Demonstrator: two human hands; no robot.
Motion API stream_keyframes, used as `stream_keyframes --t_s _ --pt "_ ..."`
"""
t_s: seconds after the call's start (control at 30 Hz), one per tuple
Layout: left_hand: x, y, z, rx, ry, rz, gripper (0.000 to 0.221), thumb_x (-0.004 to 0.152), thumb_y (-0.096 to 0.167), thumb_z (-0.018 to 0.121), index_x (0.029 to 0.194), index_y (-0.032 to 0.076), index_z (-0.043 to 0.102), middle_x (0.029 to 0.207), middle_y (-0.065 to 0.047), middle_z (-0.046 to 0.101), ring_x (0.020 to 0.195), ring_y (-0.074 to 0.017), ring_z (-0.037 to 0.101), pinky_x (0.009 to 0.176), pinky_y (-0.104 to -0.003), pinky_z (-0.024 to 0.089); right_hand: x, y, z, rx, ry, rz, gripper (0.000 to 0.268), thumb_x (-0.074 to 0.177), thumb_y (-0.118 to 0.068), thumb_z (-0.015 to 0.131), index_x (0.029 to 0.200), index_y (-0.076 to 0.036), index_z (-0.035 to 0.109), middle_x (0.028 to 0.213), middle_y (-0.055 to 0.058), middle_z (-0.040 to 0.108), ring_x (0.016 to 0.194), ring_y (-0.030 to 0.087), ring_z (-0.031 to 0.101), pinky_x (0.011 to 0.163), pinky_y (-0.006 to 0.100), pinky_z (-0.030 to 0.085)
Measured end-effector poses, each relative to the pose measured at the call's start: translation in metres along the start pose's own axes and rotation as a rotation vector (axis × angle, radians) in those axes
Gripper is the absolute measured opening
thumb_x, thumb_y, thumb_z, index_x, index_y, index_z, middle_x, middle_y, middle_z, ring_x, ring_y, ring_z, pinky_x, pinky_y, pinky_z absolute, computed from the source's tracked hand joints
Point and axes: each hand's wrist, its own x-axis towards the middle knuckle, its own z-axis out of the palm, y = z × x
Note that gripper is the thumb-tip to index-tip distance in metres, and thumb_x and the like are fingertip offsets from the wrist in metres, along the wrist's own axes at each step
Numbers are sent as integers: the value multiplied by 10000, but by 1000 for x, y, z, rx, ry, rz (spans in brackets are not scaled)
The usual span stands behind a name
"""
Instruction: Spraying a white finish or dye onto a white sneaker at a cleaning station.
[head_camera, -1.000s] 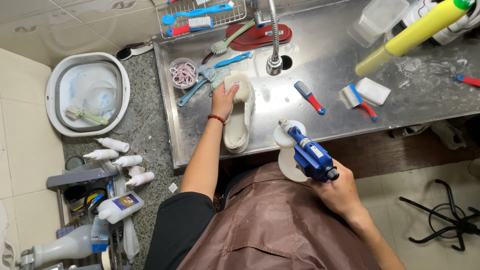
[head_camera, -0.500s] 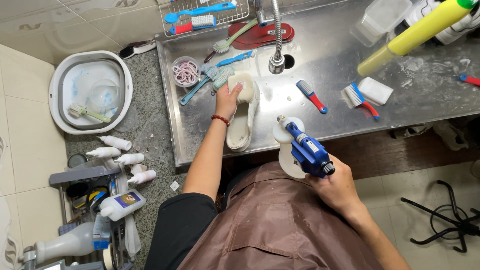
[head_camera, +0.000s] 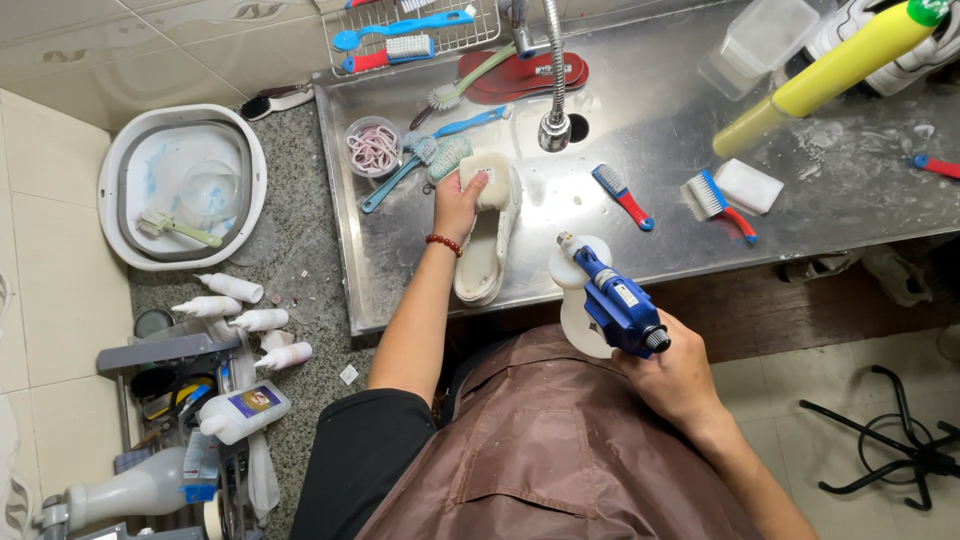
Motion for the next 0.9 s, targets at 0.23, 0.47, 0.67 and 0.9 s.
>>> stream_keyframes --t_s 0.23,0.47,0.67,0.9 --pt "0 -4 -1 -49 -11 -1 275 985 196 698 1142 -28 710 1017 -55 748 866 -114 689 772 -281 575 -4 5 3 56 13 108 289 720 -36 754 1000 -39 683 899 106 742 809 263 722 776 353 557" --pt "2 -4 -2 -76 -9 -34 273 986 198 693 1138 -27 709 1009 -53 749 856 -116 690 764 -280 574 -9 9 2 -5 -9 8 370 687 -42 775 1045 -37 681 972 126 730 870 277 717 805 355 551" --pt "17 -21 -4 -32 21 -88 294 991 228 679 1136 -27 707 1012 -67 749 854 -127 687 771 -288 563 -15 23 3 -4 7 75 394 683 -55 793 1060 -40 679 973 123 735 868 268 722 811 355 554" --pt "41 -51 -9 336 52 -87 390 960 249 611 1263 6 579 1155 -116 708 1053 -218 676 939 -336 506 -18 35 4 -36 -17 200 372 680 -65 807 1035 -46 697 935 115 748 847 247 728 806 356 557"
